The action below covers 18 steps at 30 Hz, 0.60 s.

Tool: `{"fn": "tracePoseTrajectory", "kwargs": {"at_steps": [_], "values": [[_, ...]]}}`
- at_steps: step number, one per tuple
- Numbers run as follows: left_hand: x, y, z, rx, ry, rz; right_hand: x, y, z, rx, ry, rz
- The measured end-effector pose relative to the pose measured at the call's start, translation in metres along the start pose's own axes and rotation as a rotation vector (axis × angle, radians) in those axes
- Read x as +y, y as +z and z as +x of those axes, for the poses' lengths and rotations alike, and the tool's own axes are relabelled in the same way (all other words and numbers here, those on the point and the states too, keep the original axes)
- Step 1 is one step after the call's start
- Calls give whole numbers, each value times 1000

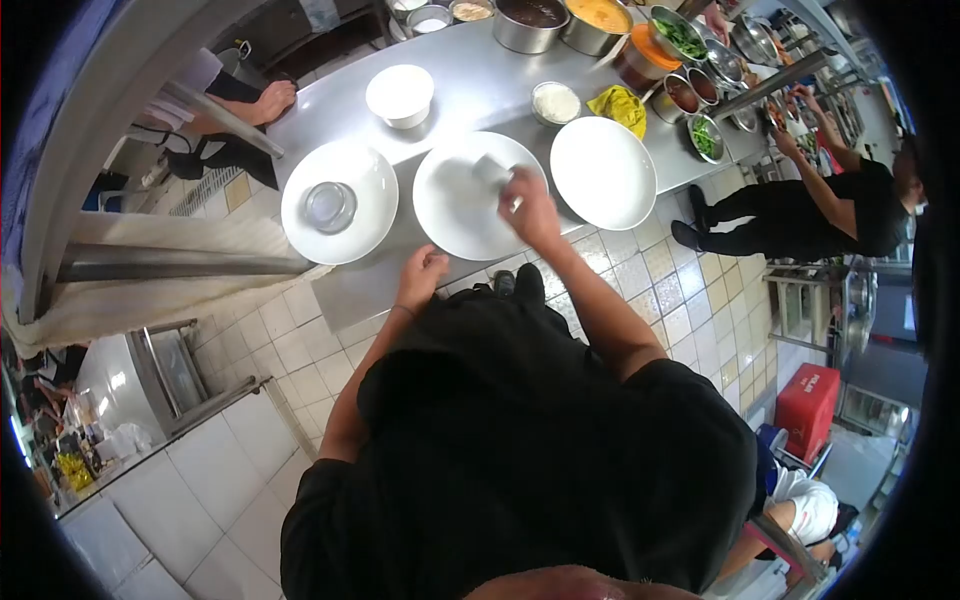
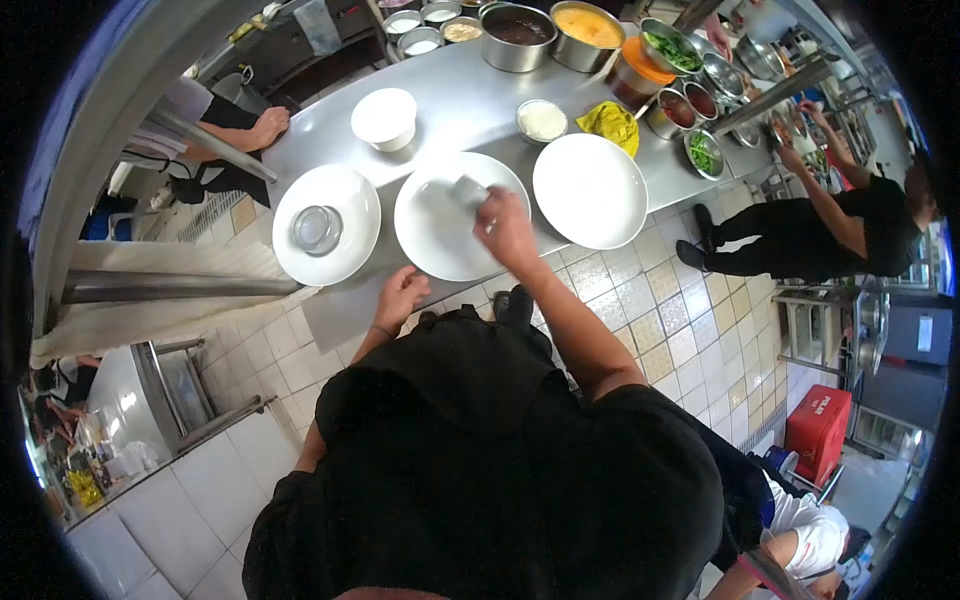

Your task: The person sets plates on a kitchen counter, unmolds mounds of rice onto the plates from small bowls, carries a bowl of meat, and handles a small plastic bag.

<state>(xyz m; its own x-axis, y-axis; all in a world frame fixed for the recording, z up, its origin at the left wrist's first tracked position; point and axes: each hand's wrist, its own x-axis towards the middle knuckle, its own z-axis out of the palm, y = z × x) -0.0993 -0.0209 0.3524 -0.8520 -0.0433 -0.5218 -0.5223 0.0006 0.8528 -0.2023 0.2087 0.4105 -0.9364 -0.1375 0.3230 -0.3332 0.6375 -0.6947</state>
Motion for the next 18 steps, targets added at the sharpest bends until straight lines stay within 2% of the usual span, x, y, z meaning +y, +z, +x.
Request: {"fn": "tracePoseTrajectory", "kwargs": {"at_steps": [1,3,6,7,9,10,12,14,15,17,18], "values": [[3,1,1,-22,1,1,-2,-1,-11,-136,-189,-64],[10,1,5,-65,3,1,1,9,-25,-261,-425,-198],[14,6,8,-16,-12,4,5,-2,-13,-480,-121,173],[12,7,11,-12,-29,-1,8,-4,2,-266,-145,106],[8,8,18,5,-58,-10,31,-18,45,-45,301,220],[10,10,19,18,-70,-35,43,-28,70,59,393,261],[13,14,19,48,-92,-85,101,-35,119,139,353,-36],[-5,13,29,15,-44,-188,161,-37,151,258,192,-230],[-10,12,33,2,-14,-242,185,-39,162,217,138,-465],[1,15,30,52,-21,-188,216,-40,181,14,343,-497],[7,18,27,88,-38,-184,269,-31,196,-226,242,-656]]}}
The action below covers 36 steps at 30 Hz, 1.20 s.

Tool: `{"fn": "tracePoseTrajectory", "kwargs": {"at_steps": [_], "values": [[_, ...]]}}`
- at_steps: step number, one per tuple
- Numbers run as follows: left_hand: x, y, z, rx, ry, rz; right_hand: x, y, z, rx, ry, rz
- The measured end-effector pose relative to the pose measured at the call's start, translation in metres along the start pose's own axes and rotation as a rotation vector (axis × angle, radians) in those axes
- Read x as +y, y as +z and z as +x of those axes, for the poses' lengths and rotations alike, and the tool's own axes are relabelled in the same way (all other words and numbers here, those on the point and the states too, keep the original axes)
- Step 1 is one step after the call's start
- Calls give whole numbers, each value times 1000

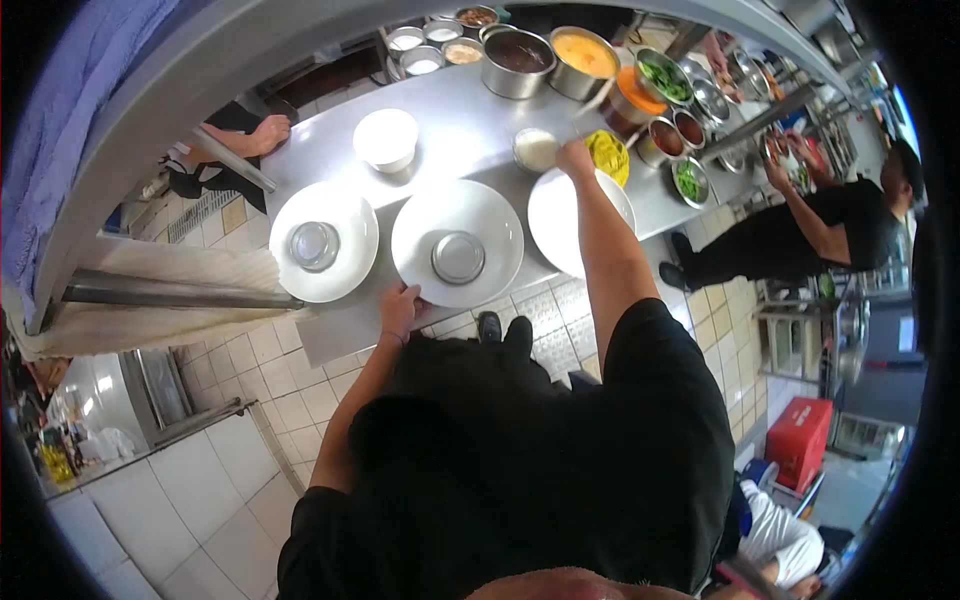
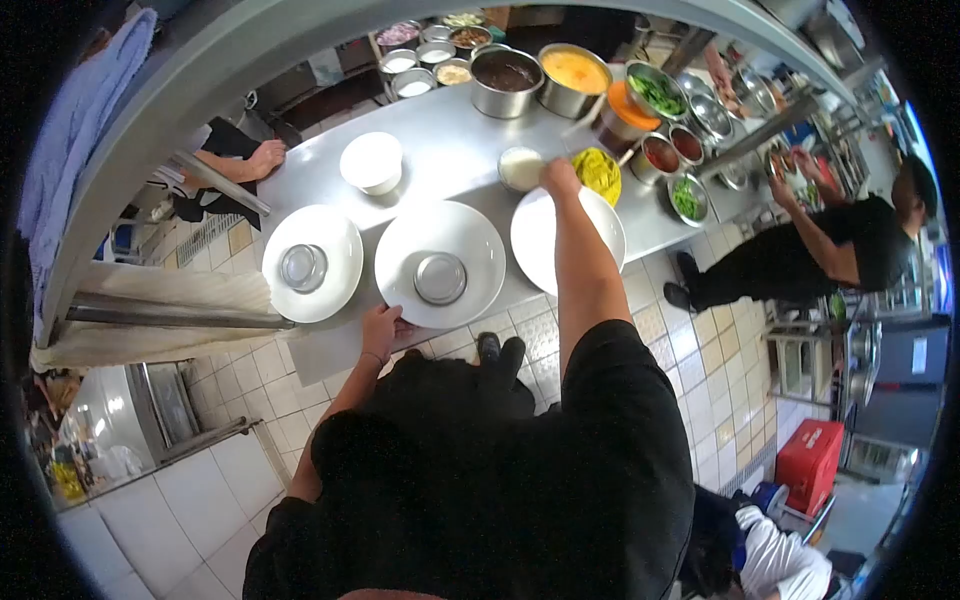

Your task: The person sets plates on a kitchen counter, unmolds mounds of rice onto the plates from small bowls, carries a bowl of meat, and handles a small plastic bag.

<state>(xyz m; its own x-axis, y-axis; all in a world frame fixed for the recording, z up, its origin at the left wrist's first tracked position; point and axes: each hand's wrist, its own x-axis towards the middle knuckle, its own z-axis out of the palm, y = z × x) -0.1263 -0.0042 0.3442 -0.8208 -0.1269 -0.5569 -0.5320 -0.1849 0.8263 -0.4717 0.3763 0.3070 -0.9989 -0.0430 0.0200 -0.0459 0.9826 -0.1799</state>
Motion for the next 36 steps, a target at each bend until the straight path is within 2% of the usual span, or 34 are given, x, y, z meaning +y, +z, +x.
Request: {"fn": "tracePoseTrajectory", "kwargs": {"at_steps": [1,2,3,5,8,12,15,18,21,22,24,26,28,29,31,32,33,34,35,36], "values": [[2,3,-3,39,-20,5,21,28,29,-175,-147,-198],[-4,0,2,59,-47,-17,3,-2,25,-259,9,-34],[-3,-1,1,65,-42,-21,2,-8,26,-235,113,95],[0,-2,-6,77,-45,-20,-9,-34,13,-153,-10,134],[2,-2,-6,102,-1,-45,-13,-35,17,-246,198,299],[-4,-4,2,64,-57,-32,-25,-44,14,-256,327,709],[5,-2,1,74,-70,-47,-24,-44,19,-428,386,1061],[11,1,-6,95,-95,-57,-32,-50,17,-557,323,800],[12,-6,-9,75,-106,-54,-44,-56,12,-562,384,906],[11,-7,-8,67,-104,-64,-39,-35,20,-532,352,989],[10,-2,-9,56,-113,-70,-17,22,41,-364,-185,926],[17,1,-14,52,-135,-57,-9,12,27,-298,-402,904],[6,-6,-8,18,-127,-88,-37,-8,12,-181,-551,594],[2,-8,-6,-7,-121,-100,-41,-10,10,-49,-710,235],[4,-5,-10,-3,-142,-141,-60,-44,-20,41,-672,216],[5,-4,-11,-34,-107,-169,-62,-36,-28,-109,-343,787],[5,-3,-12,-66,-74,-199,-63,-48,-40,-208,-87,1137],[5,-4,-12,-74,-87,-151,-66,-61,-52,-214,205,1498],[5,-4,-11,-75,-89,-106,-73,-95,-78,-201,384,1651],[1,-3,-12,-101,-85,-138,-65,-108,-102,-103,324,1600]]}}
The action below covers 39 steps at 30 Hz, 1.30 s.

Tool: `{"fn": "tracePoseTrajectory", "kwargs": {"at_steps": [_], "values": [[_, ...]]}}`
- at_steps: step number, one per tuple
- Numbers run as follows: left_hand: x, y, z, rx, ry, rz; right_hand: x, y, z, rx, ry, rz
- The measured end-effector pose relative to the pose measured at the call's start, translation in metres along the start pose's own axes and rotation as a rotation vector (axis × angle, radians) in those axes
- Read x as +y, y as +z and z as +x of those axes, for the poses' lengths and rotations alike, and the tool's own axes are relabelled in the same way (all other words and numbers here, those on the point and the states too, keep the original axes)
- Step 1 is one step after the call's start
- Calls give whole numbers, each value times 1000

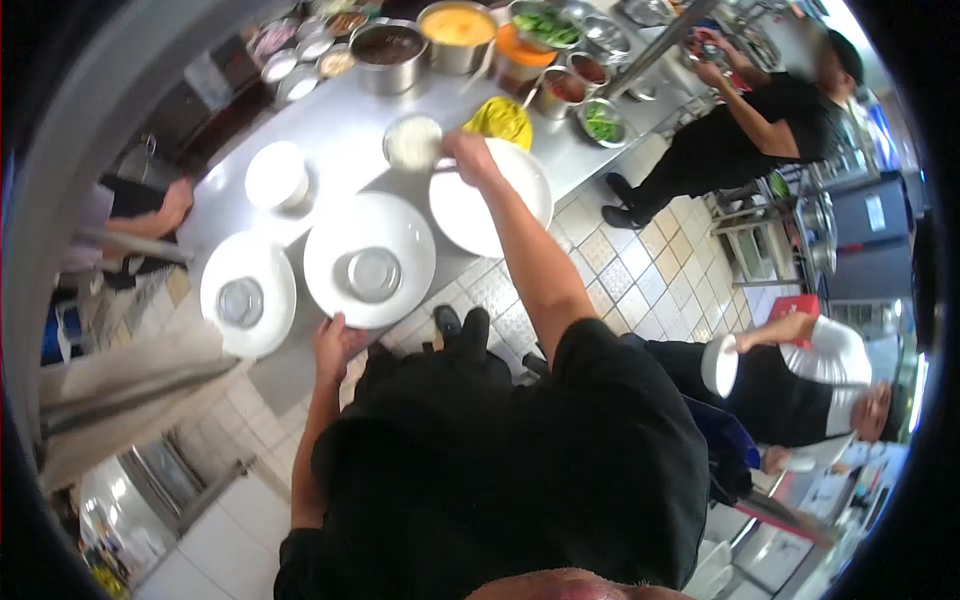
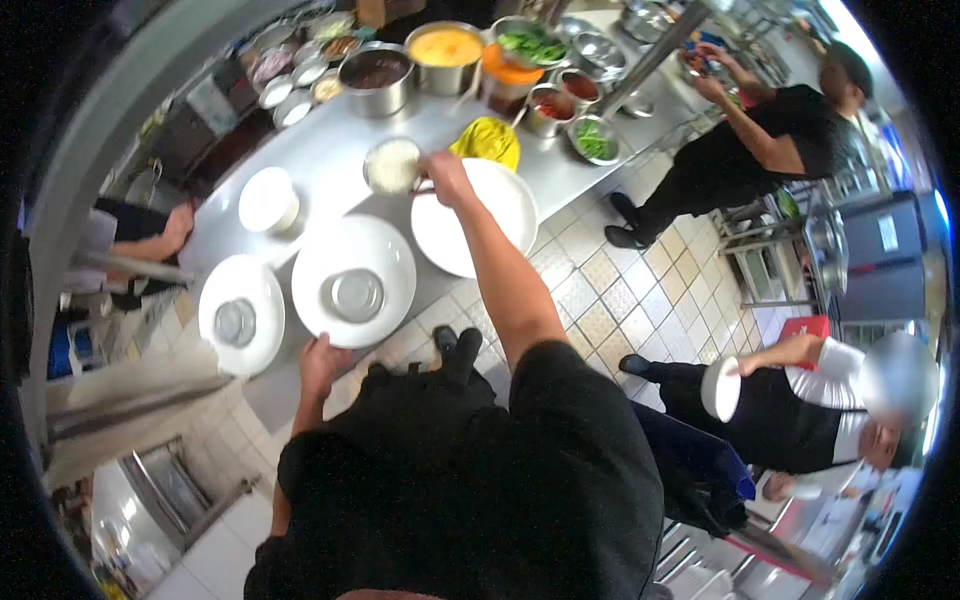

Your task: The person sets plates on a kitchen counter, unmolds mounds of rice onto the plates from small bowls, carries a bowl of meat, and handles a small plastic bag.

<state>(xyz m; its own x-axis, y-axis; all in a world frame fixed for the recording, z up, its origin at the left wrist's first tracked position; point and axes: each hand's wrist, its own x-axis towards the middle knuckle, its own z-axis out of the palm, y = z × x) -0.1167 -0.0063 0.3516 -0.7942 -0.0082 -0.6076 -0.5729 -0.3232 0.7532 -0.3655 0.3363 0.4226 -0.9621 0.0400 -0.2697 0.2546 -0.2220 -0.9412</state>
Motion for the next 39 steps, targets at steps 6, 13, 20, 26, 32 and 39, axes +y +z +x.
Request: {"fn": "tracePoseTrajectory", "kwargs": {"at_steps": [6,13,20,26,32,39], "values": [[7,1,-1,-11,-54,0,-4,-68,-96,350,-37,-121],[5,-10,9,-100,-94,-7,37,-103,-127,611,-176,-281],[-4,-24,13,-146,-90,-31,59,-111,-126,606,-296,-610],[3,-12,4,-93,-68,-23,41,-54,-149,457,-743,-1152],[2,-12,3,-66,-43,-22,67,-40,-153,229,-679,-1179],[-8,-28,-10,-6,-83,87,58,-40,-207,69,-124,-690]]}}
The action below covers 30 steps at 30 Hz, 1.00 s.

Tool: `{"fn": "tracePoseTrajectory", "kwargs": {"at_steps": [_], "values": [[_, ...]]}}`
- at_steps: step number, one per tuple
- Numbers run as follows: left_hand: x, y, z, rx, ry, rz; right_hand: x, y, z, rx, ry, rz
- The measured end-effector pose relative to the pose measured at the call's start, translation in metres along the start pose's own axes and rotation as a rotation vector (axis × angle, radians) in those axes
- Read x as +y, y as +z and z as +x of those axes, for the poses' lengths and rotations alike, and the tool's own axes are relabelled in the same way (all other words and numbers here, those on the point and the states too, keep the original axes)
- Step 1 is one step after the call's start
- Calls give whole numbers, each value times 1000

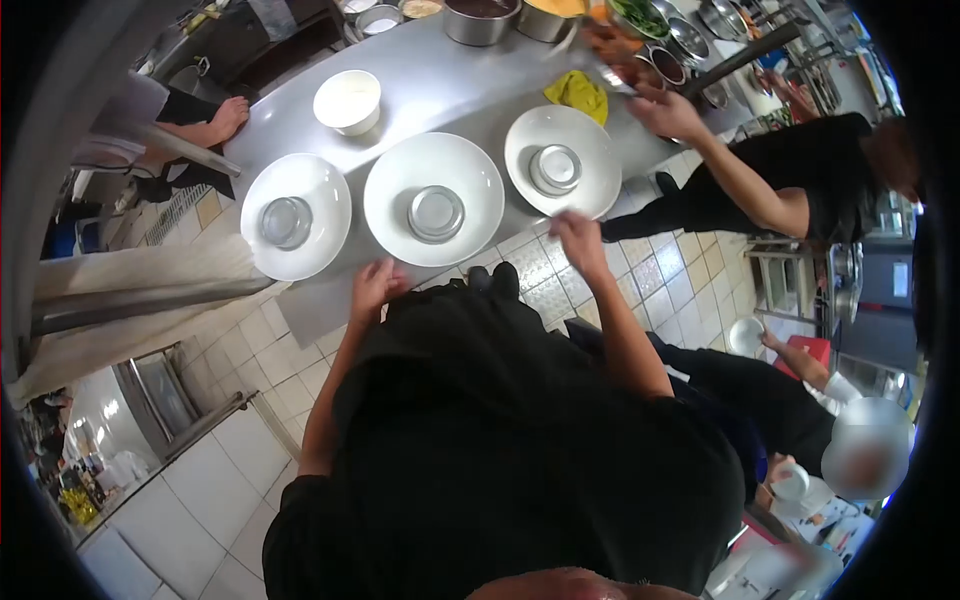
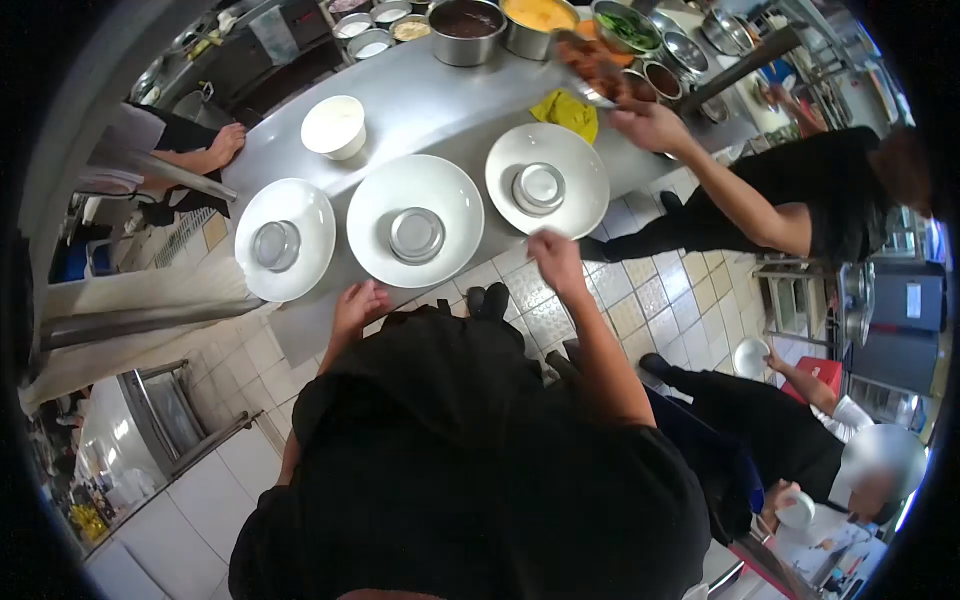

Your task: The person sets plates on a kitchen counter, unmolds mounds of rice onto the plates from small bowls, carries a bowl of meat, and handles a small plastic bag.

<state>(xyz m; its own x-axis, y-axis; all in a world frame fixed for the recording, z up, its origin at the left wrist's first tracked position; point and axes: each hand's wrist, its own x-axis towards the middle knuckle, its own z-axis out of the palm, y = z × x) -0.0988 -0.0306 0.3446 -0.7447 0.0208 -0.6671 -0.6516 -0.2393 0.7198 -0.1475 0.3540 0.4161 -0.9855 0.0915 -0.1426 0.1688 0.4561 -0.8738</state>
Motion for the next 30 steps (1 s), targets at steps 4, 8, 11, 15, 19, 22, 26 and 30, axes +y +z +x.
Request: {"fn": "tracePoseTrajectory", "kwargs": {"at_steps": [4,8,11,15,19,22,26,30], "values": [[-3,-28,-35,29,-15,97,39,17,-45,-431,-93,-603],[-7,-39,-45,10,-4,351,26,24,-36,-238,-58,-334],[2,-39,-35,-55,232,601,4,13,-7,-193,-45,-370],[33,-39,-38,51,428,661,-36,9,14,-153,76,-311],[90,-48,-51,279,539,686,-62,55,11,-205,-232,-227],[99,-33,-38,244,721,860,-84,95,9,-209,-546,-315],[80,22,-6,35,833,1117,-81,129,17,-318,-746,-584],[57,51,0,130,981,1256,-77,137,15,-353,-790,-824]]}}
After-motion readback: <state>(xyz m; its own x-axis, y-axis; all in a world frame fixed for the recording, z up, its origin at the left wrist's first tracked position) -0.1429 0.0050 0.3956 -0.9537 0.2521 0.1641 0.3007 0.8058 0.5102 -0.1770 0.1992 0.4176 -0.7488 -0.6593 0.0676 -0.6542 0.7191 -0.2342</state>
